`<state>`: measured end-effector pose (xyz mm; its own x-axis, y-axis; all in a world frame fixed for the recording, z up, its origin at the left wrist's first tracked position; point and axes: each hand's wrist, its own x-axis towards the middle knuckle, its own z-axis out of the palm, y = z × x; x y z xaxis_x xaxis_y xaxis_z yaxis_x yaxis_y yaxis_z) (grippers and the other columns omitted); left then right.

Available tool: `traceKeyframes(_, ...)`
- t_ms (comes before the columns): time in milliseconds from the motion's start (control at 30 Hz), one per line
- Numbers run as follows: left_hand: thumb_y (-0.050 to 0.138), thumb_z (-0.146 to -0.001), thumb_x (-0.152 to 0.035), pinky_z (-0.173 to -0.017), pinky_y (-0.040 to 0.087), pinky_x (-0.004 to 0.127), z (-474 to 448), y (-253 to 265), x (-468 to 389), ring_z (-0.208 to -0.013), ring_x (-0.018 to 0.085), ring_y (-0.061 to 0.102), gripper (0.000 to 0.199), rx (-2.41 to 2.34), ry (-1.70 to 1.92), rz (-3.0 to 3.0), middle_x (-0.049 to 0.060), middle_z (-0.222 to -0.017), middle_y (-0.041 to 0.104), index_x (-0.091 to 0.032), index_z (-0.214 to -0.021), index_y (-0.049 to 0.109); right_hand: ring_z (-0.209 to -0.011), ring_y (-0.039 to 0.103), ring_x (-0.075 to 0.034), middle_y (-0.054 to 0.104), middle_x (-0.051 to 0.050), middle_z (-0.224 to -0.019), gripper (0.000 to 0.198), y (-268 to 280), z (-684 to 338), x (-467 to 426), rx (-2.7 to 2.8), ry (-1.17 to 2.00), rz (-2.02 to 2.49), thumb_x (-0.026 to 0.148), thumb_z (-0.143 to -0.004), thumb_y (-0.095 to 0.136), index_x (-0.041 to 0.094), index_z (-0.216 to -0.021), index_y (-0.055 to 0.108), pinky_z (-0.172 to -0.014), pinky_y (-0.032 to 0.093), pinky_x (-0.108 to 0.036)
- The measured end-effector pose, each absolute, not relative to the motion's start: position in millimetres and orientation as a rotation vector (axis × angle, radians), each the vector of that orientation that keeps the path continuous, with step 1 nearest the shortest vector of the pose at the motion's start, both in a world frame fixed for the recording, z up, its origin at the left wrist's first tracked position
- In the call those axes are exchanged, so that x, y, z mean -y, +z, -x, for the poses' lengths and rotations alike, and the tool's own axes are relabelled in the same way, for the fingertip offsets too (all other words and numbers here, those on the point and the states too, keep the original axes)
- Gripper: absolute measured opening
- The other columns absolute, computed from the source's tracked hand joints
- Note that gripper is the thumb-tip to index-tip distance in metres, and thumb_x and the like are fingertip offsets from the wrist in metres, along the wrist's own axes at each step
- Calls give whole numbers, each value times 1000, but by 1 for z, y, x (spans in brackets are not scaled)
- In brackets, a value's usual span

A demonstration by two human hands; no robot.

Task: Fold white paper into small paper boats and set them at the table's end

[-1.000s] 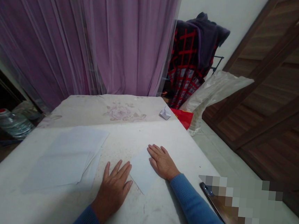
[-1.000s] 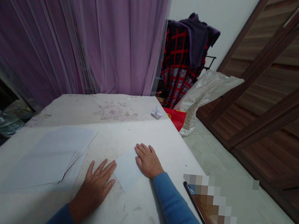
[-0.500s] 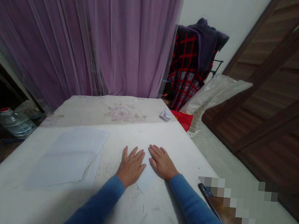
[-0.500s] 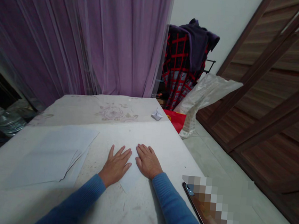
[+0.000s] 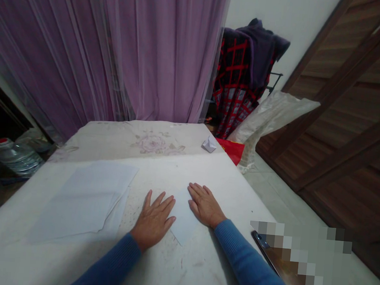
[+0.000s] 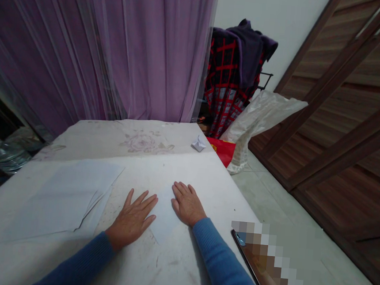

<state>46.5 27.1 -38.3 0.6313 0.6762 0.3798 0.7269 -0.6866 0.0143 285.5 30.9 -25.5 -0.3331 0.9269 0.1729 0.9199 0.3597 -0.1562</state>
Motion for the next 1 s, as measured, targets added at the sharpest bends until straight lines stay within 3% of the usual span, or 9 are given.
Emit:
traceKeyframes(667, 43, -96, -38, -119, 11, 55, -3, -35, 7, -125, 26, 55, 41, 1100, -575, 2615, 7, -131, 64, -22, -130, 58, -141, 33, -27, 39, -12, -152, 52, -25, -284, -29, 2331, 40, 1789, 34, -94, 41, 18, -144, 45, -114, 22, -51)
traceKeyframes(867, 40, -98, -33, -119, 13, 56, -19, -22, -2, -120, 26, 58, 33, 1244, -648, 2660, 4, -112, 73, -24, -111, 69, -140, 33, -30, 39, -14, -152, 54, -23, -282, -28, 2275, 33, 1865, 38, -93, 43, 16, -143, 46, -113, 21, -53)
traceKeyframes(1000, 41, -98, -37, -120, 13, 54, -54, -16, -26, -128, 24, 52, 35, 1275, -618, 2725, 3, -127, 67, -25, -123, 63, -140, 33, -30, 39, -14, -152, 55, -23, -282, -29, 2273, 42, 1861, 38, -92, 44, 17, -143, 45, -113, 21, -53)
